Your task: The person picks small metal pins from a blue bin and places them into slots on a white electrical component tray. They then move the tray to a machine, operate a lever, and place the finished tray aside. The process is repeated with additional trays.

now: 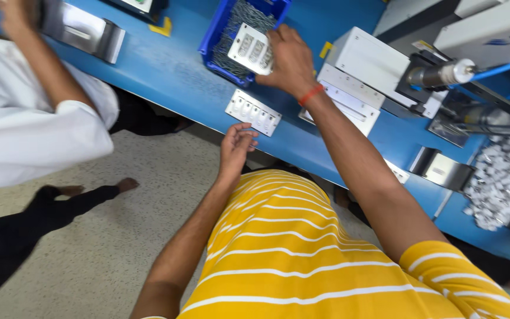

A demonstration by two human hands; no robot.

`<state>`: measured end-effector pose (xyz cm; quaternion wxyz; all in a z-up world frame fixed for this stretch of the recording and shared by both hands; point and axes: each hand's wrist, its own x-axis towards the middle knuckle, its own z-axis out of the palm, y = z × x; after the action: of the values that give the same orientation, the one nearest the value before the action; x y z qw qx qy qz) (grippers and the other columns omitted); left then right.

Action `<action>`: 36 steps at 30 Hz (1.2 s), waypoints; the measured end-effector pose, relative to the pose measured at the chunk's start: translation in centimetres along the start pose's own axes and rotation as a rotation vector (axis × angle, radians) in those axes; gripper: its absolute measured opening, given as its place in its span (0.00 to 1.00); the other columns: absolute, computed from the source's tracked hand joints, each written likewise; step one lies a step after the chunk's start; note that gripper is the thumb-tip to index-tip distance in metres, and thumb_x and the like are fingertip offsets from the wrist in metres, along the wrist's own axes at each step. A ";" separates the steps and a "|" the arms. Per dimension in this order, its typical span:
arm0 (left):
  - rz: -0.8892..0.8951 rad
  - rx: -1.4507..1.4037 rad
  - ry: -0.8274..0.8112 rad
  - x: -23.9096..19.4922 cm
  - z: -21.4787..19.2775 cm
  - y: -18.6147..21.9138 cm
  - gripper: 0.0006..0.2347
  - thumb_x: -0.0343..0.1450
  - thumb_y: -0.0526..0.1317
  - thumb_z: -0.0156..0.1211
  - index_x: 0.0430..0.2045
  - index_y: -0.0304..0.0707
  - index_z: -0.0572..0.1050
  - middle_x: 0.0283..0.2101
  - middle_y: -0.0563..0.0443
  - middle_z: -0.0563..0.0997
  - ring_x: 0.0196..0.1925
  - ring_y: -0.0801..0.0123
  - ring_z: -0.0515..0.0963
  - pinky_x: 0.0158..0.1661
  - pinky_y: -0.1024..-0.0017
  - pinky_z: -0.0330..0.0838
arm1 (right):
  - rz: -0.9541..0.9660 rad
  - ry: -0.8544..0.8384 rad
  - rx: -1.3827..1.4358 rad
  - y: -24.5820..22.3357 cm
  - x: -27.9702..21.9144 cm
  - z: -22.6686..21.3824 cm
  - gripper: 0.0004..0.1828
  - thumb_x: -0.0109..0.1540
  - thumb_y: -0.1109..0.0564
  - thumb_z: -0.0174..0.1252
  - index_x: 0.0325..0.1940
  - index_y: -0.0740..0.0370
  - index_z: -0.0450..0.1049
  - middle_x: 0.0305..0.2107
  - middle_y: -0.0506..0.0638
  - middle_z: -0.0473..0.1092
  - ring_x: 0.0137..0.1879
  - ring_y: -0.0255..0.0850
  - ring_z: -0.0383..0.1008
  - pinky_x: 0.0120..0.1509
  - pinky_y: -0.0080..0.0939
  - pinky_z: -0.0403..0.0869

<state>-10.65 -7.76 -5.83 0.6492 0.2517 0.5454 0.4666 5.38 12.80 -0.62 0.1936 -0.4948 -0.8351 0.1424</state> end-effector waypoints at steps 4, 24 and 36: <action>-0.015 0.027 0.035 -0.9 -1.0 0.6 0.11 0.76 0.33 0.51 0.52 0.33 0.70 0.44 0.49 0.80 0.41 0.74 0.78 0.44 0.75 0.74 | 0.062 -0.109 -0.014 -1.0 5.2 5.0 0.49 0.38 0.45 0.80 0.56 0.74 0.72 0.48 0.62 0.68 0.55 0.58 0.69 0.59 0.51 0.72; 0.018 0.066 0.111 0.7 -2.2 -1.5 0.11 0.76 0.34 0.56 0.52 0.36 0.71 0.42 0.48 0.81 0.38 0.73 0.79 0.41 0.75 0.76 | 0.044 -0.268 0.009 0.1 -16.5 10.8 0.35 0.63 0.42 0.61 0.74 0.44 0.63 0.67 0.69 0.56 0.71 0.64 0.58 0.73 0.60 0.61; -0.068 0.227 -0.074 0.8 5.6 -0.8 0.08 0.77 0.32 0.52 0.50 0.35 0.71 0.40 0.49 0.79 0.38 0.72 0.78 0.41 0.73 0.76 | 0.389 -0.505 -0.192 10.2 -32.7 2.0 0.30 0.64 0.49 0.56 0.72 0.37 0.64 0.67 0.60 0.59 0.78 0.57 0.52 0.82 0.63 0.46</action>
<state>-5.15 -6.39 -5.36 0.6518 0.3217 0.5786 0.3699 26.58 -11.31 -12.79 -0.0977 -0.6099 -0.7564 0.2153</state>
